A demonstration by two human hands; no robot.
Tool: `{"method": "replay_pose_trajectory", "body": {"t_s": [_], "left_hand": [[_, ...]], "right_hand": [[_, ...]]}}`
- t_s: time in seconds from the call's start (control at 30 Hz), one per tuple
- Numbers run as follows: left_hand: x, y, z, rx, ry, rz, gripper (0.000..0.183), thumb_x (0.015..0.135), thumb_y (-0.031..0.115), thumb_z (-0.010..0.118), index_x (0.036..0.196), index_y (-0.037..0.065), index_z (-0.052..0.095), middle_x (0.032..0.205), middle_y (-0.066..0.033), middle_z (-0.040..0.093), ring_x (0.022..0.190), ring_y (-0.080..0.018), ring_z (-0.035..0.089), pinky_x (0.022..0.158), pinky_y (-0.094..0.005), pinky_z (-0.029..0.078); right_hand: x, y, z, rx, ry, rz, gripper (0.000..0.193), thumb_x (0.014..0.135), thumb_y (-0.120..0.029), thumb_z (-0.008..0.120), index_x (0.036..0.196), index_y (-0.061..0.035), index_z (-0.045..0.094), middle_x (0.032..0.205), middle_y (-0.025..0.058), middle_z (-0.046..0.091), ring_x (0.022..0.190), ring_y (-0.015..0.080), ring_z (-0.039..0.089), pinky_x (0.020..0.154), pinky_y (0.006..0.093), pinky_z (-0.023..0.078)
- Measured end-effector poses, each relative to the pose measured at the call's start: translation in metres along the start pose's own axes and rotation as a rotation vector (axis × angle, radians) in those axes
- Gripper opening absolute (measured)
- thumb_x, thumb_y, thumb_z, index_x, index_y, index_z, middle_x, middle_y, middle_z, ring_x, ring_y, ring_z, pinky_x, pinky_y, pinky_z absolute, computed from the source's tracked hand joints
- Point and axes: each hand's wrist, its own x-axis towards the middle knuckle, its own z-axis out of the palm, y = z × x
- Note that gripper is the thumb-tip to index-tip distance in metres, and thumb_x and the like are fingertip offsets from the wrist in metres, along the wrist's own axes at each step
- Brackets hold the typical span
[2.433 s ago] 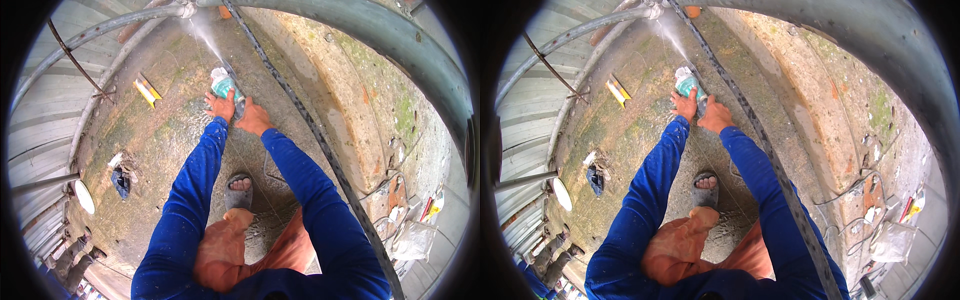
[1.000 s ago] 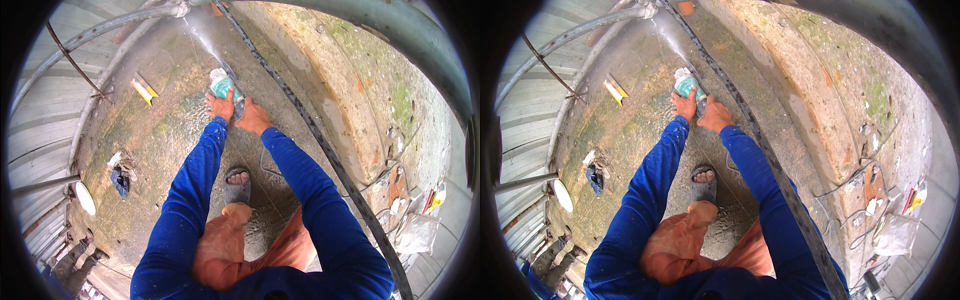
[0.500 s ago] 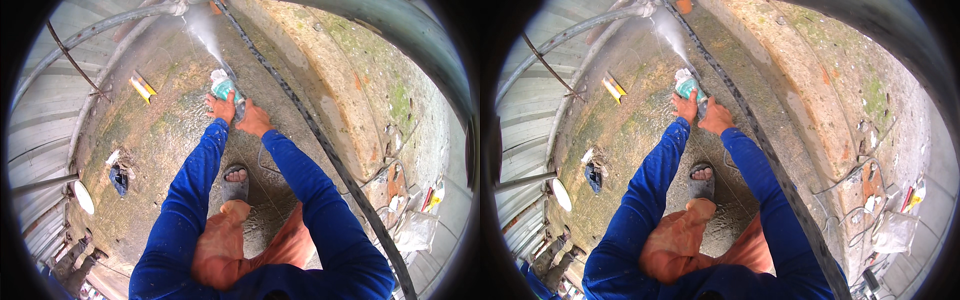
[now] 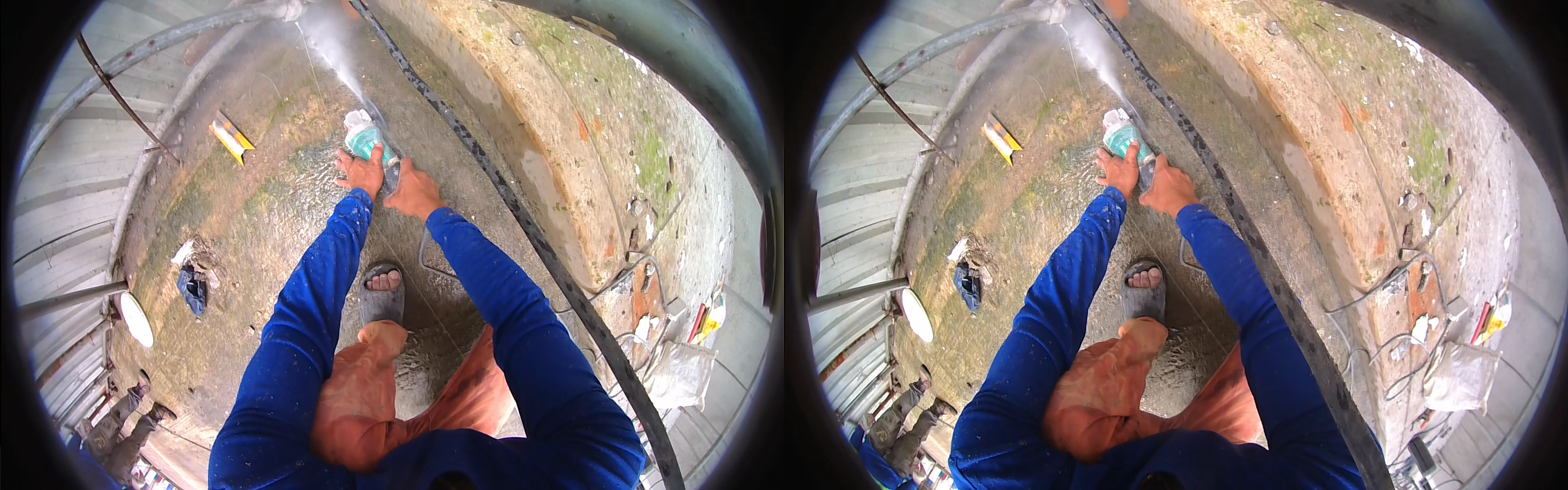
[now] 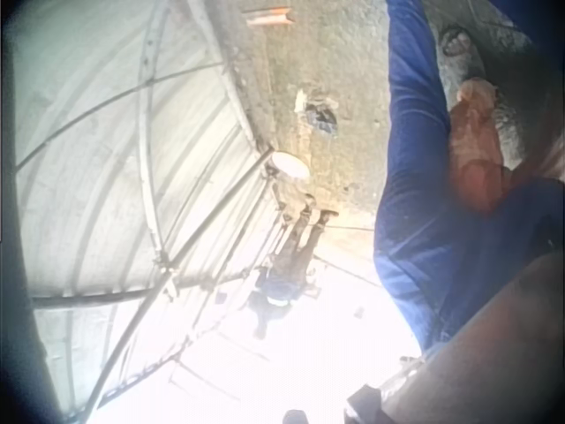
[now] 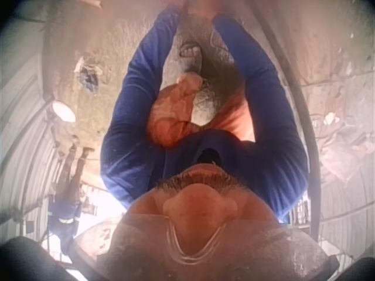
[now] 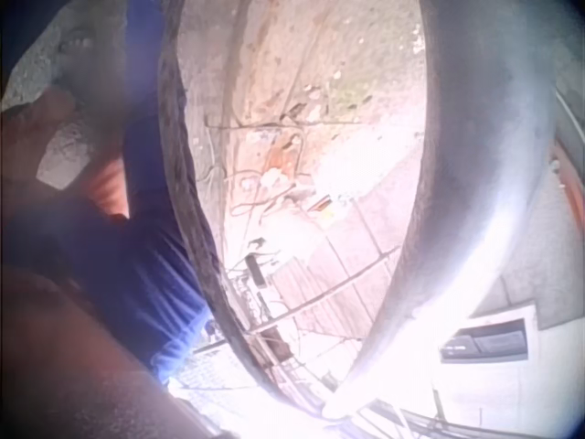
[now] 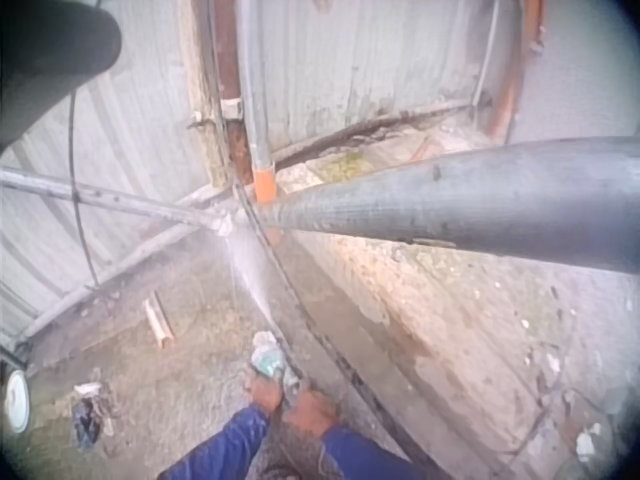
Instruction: The person uses an angle grinder to cut a straight line into a concrete floor. They guide the tool along a metal straightedge to maintain a straight cut, generating dust and debris.
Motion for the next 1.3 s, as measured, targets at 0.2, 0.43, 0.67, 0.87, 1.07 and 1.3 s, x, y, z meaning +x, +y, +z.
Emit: {"method": "replay_pose_trajectory", "body": {"t_s": [0.2, 0.43, 0.67, 0.87, 1.07, 1.3], "left_hand": [[-0.01, 0.006, 0.002, -0.059, 0.005, -0.014, 0.097, 0.084, 0.069, 0.048, 0.125, -0.019, 0.052, 0.162, -0.0213, 0.004, 0.149, -0.0391, -0.002, 0.112, -0.0676, 0.0], [-0.016, 0.001, 0.004, -0.011, -0.009, -0.015, 0.1, 0.084, 0.072, 0.046, 0.129, -0.017, 0.05, 0.161, -0.0222, 0.006, 0.149, -0.0392, 0.0, 0.112, -0.0685, 0.001], [-0.02, -0.002, 0.005, 0.027, -0.007, -0.02, 0.102, 0.085, 0.073, 0.045, 0.128, -0.019, 0.049, 0.161, -0.0222, 0.006, 0.149, -0.0392, 0.001, 0.111, -0.0696, 0.002], [-0.023, -0.002, 0.006, 0.026, -0.004, 0.006, 0.103, 0.084, 0.073, 0.046, 0.127, -0.021, 0.048, 0.161, -0.0214, 0.007, 0.149, -0.0388, 0.002, 0.112, -0.0687, 0.002], [-0.022, 0.001, 0.006, 0.046, -0.02, -0.024, 0.1, 0.085, 0.073, 0.045, 0.128, -0.016, 0.052, 0.162, -0.0211, 0.006, 0.15, -0.0385, 0.001, 0.112, -0.0682, 0.001], [-0.025, 0.002, 0.005, 0.018, -0.024, -0.04, 0.1, 0.085, 0.073, 0.046, 0.131, -0.015, 0.049, 0.162, -0.021, 0.006, 0.15, -0.0382, 0.0, 0.112, -0.0679, 0.001]], "right_hand": [[-0.005, 0.006, 0.002, -0.028, 0.05, -0.018, 0.08, 0.064, -0.03, 0.084, 0.122, 0.0033, 0.041, 0.105, 0.0278, 0.067, 0.102, 0.0437, 0.064, 0.087, 0.0479, 0.051], [-0.011, 0.009, 0.002, -0.037, 0.012, -0.017, 0.079, 0.063, -0.03, 0.084, 0.12, 0.0041, 0.042, 0.104, 0.0283, 0.067, 0.101, 0.0428, 0.065, 0.087, 0.0464, 0.052], [-0.013, 0.014, 0.008, -0.023, 0.019, -0.024, 0.078, 0.061, -0.031, 0.084, 0.118, 0.0022, 0.042, 0.104, 0.0269, 0.067, 0.101, 0.0422, 0.065, 0.087, 0.0464, 0.051], [-0.014, 0.015, 0.008, -0.019, 0.011, 0.001, 0.079, 0.061, -0.03, 0.085, 0.119, 0.0021, 0.042, 0.104, 0.027, 0.067, 0.101, 0.0424, 0.065, 0.087, 0.047, 0.051], [-0.017, 0.015, 0.008, -0.003, 0.029, 0.01, 0.079, 0.061, -0.029, 0.085, 0.12, 0.0023, 0.041, 0.104, 0.0279, 0.066, 0.102, 0.0437, 0.064, 0.087, 0.0483, 0.051], [-0.019, 0.016, 0.006, 0.01, 0.024, -0.01, 0.08, 0.061, -0.029, 0.085, 0.121, 0.0026, 0.042, 0.104, 0.0279, 0.066, 0.102, 0.0435, 0.064, 0.086, 0.0478, 0.052]]}}
